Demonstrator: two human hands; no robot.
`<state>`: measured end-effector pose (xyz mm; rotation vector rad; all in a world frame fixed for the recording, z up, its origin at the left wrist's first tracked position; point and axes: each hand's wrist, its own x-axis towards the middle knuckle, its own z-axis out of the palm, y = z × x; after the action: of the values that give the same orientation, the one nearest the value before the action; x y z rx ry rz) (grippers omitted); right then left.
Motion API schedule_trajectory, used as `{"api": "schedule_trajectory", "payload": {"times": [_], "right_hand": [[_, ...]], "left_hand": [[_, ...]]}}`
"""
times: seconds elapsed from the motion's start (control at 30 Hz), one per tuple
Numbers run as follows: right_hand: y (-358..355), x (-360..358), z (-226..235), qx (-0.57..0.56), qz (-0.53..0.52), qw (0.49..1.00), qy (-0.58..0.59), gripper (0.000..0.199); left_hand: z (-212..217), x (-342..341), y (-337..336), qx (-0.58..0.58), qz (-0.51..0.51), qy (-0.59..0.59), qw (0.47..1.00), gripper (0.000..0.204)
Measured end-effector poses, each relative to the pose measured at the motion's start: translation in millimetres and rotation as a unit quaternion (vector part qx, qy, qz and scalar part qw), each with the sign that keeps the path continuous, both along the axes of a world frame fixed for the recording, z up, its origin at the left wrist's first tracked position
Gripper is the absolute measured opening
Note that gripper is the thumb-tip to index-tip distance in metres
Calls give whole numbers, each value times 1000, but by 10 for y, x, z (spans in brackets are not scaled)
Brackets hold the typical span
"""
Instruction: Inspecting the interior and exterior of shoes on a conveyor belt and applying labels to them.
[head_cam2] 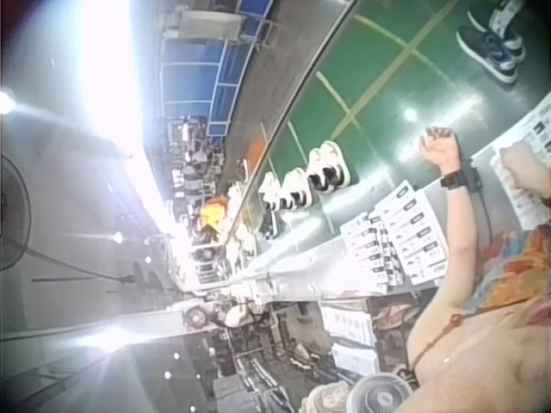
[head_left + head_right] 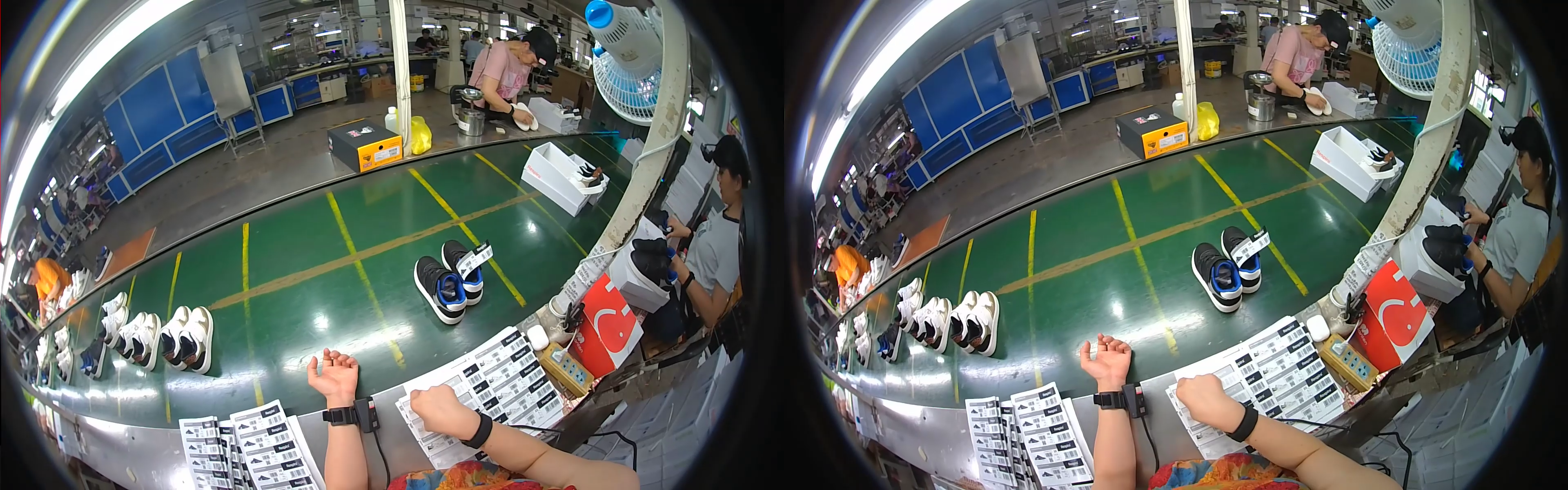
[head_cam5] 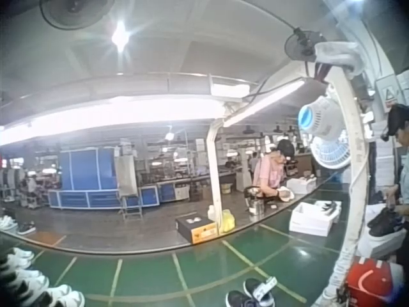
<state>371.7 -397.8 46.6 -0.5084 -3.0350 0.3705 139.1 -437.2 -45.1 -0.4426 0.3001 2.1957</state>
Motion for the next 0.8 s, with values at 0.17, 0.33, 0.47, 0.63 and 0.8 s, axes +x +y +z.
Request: {"api": "schedule_trajectory", "payload": {"times": [0.17,0.33,0.47,0.63,0.8], "right_hand": [[1,1,-18,-6,-4,1000,8,24],[-3,-1,-8,-5,-4,1000,6,24],[-9,3,5,0,-5,1000,15,25],[-12,0,31,-11,-6,1000,-8,22],[-36,-30,50,-13,-7,999,-41,18]], "left_hand": [[-23,-7,1,-1,-2,4,1000,29],[-19,-7,0,-4,-2,7,1000,28],[1,8,3,-5,-3,6,1000,29],[-4,13,17,-27,18,-15,999,29],[-16,-7,8,-14,9,-12,1000,28]]}}
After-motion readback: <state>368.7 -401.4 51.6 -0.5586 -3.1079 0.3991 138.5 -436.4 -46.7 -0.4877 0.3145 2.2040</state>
